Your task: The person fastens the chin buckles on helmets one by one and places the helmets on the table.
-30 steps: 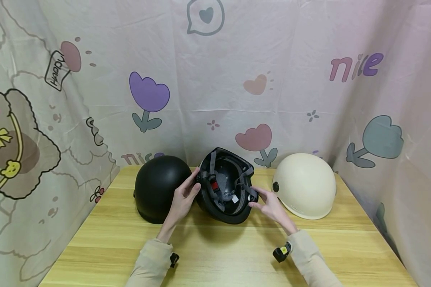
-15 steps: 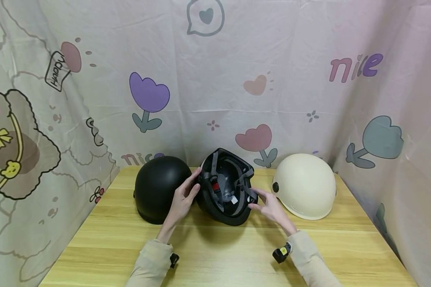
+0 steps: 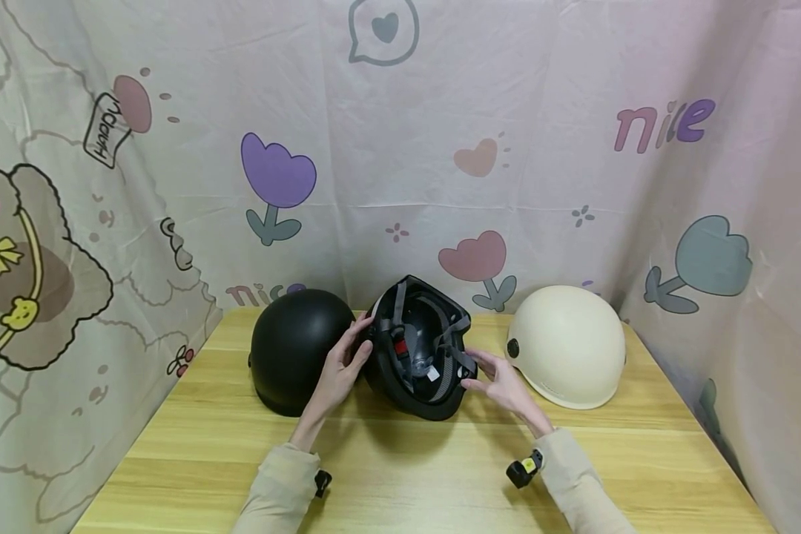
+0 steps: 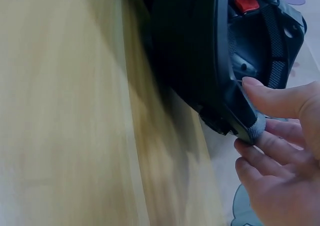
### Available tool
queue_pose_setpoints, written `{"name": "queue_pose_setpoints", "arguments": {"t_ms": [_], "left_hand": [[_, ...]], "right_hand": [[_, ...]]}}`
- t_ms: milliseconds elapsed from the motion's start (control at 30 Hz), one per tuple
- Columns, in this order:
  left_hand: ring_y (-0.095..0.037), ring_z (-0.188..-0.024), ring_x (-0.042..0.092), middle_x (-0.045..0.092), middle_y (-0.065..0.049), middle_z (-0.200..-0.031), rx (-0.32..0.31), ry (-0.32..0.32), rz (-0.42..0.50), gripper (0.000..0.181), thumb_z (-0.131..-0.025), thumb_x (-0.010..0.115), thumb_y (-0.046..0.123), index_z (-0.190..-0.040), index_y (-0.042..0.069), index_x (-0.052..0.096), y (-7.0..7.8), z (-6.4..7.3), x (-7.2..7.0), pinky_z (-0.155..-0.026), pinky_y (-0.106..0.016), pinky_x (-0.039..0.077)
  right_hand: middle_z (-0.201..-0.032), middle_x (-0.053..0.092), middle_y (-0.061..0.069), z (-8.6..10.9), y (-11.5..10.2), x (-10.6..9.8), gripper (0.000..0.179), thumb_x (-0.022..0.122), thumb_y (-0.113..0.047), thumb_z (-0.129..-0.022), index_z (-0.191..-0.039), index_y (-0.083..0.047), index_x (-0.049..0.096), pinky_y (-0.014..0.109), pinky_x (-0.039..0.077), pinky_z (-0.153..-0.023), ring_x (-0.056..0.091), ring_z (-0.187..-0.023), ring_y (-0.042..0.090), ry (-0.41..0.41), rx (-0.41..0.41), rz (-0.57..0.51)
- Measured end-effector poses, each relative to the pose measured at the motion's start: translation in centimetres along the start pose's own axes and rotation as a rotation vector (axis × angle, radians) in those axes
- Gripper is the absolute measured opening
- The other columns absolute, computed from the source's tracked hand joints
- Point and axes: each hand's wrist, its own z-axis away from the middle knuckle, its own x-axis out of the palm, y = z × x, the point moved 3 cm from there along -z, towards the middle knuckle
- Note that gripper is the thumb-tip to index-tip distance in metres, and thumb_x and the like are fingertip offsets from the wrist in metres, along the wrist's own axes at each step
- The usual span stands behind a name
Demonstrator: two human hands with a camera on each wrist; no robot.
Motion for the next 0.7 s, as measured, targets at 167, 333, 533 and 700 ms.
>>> {"name": "queue_pose_setpoints", "arguments": {"t_ms": [167, 333, 533, 700], "left_hand": [[-0.035, -0.154, 0.023, 0.032, -0.018, -0.164, -0.006, -0.021, -0.008, 0.048, -0.104, 0.052, 0.006, -0.151, 0.006, 0.044, -0.03, -0.06, 0.01, -0.116, -0.006, 0.023], [-0.033, -0.155, 0.023, 0.027, -0.014, -0.166, -0.033, -0.051, -0.012, 0.051, -0.105, 0.050, 0.006, -0.155, 0.008, 0.039, -0.29, -0.07, -0.04, -0.124, -0.027, 0.026], [-0.031, -0.155, 0.023, 0.022, -0.011, -0.169, -0.068, -0.072, -0.027, 0.051, -0.106, 0.050, 0.010, -0.156, 0.016, 0.039, -0.33, -0.06, -0.01, -0.121, -0.054, 0.024], [-0.032, -0.156, 0.022, 0.022, -0.012, -0.169, -0.085, -0.073, -0.051, 0.053, -0.106, 0.051, 0.013, -0.157, 0.019, 0.037, -0.33, -0.05, -0.05, -0.119, -0.059, 0.028]], "right_hand": [[-0.149, 0.048, 0.030, 0.11, -0.14, -0.06, 0.065, 0.073, -0.010, -0.091, -0.145, 0.010, 0.044, 0.060, 0.028, -0.120, 0.040, -0.143, 0.048, -0.025, 0.009, -0.004], [-0.152, 0.046, 0.028, 0.20, -0.20, 0.01, 0.068, 0.074, -0.015, -0.091, -0.148, 0.007, 0.042, 0.061, 0.028, -0.119, 0.038, -0.143, 0.050, -0.064, 0.026, -0.028], [-0.156, 0.039, 0.029, 0.14, -0.24, 0.30, 0.073, 0.073, -0.014, -0.092, -0.151, 0.008, 0.036, 0.061, 0.025, -0.120, 0.033, -0.146, 0.050, -0.115, 0.040, -0.074], [-0.159, 0.036, 0.026, 0.19, -0.32, 0.51, 0.078, 0.074, -0.015, -0.090, -0.153, 0.006, 0.033, 0.063, 0.019, -0.122, 0.028, -0.150, 0.046, -0.119, 0.078, -0.112]]}}
